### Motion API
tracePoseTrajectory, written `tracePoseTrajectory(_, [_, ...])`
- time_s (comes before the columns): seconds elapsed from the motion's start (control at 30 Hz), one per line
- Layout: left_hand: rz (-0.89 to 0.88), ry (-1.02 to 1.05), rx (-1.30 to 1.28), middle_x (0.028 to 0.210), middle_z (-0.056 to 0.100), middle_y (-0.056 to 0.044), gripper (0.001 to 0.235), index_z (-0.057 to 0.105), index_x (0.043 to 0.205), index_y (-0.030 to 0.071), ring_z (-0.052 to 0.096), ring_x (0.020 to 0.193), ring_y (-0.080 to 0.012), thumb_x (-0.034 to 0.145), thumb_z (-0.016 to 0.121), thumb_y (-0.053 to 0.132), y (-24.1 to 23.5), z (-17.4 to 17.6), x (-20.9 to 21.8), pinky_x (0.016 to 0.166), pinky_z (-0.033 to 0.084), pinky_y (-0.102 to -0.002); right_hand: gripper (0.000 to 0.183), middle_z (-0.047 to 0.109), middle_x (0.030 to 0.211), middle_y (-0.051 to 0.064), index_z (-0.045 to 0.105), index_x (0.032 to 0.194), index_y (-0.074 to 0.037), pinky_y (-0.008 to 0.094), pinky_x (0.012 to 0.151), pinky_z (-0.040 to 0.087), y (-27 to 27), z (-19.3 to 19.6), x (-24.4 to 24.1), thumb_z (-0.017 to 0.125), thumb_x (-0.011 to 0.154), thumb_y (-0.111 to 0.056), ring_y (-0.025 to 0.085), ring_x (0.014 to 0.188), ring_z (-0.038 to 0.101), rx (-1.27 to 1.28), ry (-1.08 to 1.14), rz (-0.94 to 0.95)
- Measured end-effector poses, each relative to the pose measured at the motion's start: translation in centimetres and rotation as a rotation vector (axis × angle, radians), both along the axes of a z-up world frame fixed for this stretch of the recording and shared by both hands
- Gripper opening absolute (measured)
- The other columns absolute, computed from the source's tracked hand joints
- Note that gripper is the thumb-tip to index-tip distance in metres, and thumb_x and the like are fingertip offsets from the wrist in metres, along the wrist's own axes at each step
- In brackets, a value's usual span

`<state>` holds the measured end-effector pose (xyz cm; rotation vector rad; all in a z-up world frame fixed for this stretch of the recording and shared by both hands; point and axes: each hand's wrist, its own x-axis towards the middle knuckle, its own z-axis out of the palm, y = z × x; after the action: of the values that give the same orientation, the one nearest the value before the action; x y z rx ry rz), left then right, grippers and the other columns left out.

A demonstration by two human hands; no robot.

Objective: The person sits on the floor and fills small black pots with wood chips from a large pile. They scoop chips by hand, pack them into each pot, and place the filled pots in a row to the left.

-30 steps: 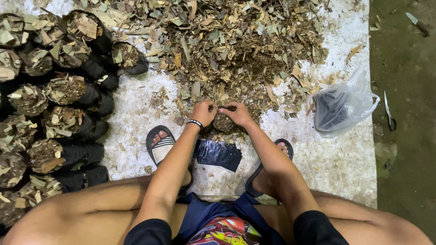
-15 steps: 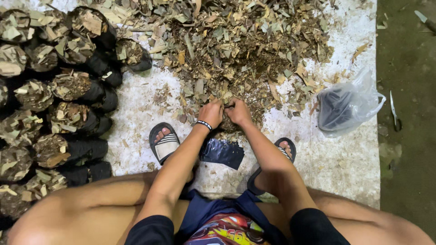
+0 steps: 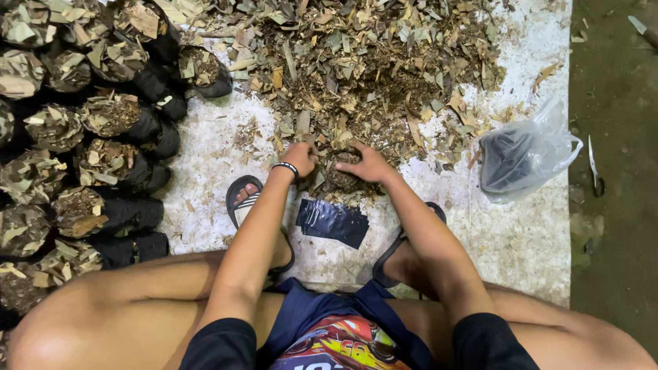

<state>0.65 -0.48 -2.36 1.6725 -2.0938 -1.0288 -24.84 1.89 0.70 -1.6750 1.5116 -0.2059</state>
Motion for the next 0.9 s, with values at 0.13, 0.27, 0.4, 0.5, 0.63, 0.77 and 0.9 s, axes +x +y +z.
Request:
tracePoseTrajectory(0.13, [0.006,0.009,0.189,0.11,0.075,-0.019,0.024,0.077,0.105,0.012,0.07,0.108,-0.0364,0.087,0.061,0.01,-0.2,-3.2,-0.2,0.097,0.053,-0.043,0.104,0.061,0.14,0.024,0.051,0.145,-0.001,0.043,0.112,0.047,0.9,2.5,2.5,0.082,0.071,-0.068,0.036,0.13,0.061,-0.002,0.072,-0.064])
tracePoseTrajectory(0.27, [0.015,0.014,0.131,0.108,0.074,-0.022,0.019,0.076,0.103,0.01,0.069,0.105,-0.0373,0.09,0.063,0.017,-0.4,-3.7,0.1,0.096,0.053,-0.043,0.094,0.066,0.136,0.022,0.058,0.141,-0.003,0.043,0.111,0.048,0.8,2.7,3.6,0.082,0.073,-0.063,0.035,0.127,0.064,0.002,0.144,-0.096])
tracePoseTrajectory(0.4, [-0.019,0.035,0.25,0.1,0.077,-0.02,0.027,0.074,0.097,0.008,0.074,0.096,-0.0354,0.087,0.069,0.032,0.2,-1.3,0.2,0.091,0.057,-0.041,0.088,0.066,0.137,0.019,0.059,0.14,-0.005,0.043,0.111,0.047,0.6,1.1,3.4,0.084,0.073,-0.057,0.034,0.127,0.063,0.004,0.143,-0.117])
tracePoseTrajectory(0.5, [-0.069,-0.027,0.284,0.1,0.077,-0.017,0.033,0.077,0.094,0.011,0.073,0.098,-0.0349,0.082,0.073,0.041,0.8,1.2,-0.7,0.092,0.055,-0.04,0.096,0.06,0.138,0.022,0.052,0.142,-0.001,0.046,0.108,0.044,0.2,0.2,3.4,0.09,0.072,-0.054,0.036,0.127,0.059,-0.072,0.169,-0.077])
tracePoseTrajectory(0.63, [-0.109,-0.19,0.182,0.107,0.074,-0.019,0.031,0.077,0.1,0.013,0.07,0.103,-0.0389,0.088,0.066,0.039,1.2,3.2,-2.5,0.095,0.051,-0.048,0.094,0.064,0.132,0.025,0.052,0.14,0.001,0.045,0.105,0.048,-0.3,0.0,3.7,0.09,0.071,-0.051,0.038,0.123,0.062,-0.013,0.24,-0.065])
tracePoseTrajectory(0.77, [-0.156,-0.153,0.119,0.11,0.072,-0.023,0.03,0.074,0.111,0.014,0.069,0.104,-0.0425,0.093,0.057,0.03,1.8,2.6,-3.2,0.094,0.053,-0.05,0.085,0.069,0.125,0.025,0.057,0.134,0.0,0.044,0.104,0.051,-1.0,0.2,4.2,0.091,0.072,-0.048,0.039,0.12,0.066,0.074,0.268,-0.063])
tracePoseTrajectory(0.9, [-0.216,-0.116,0.031,0.107,0.072,-0.025,0.026,0.074,0.104,0.007,0.068,0.102,-0.0441,0.093,0.057,0.024,1.7,0.1,-3.7,0.092,0.053,-0.052,0.078,0.071,0.12,0.022,0.06,0.128,-0.002,0.041,0.101,0.053,-1.9,-0.3,4.4,0.092,0.072,-0.046,0.034,0.114,0.07,0.164,0.338,-0.057])
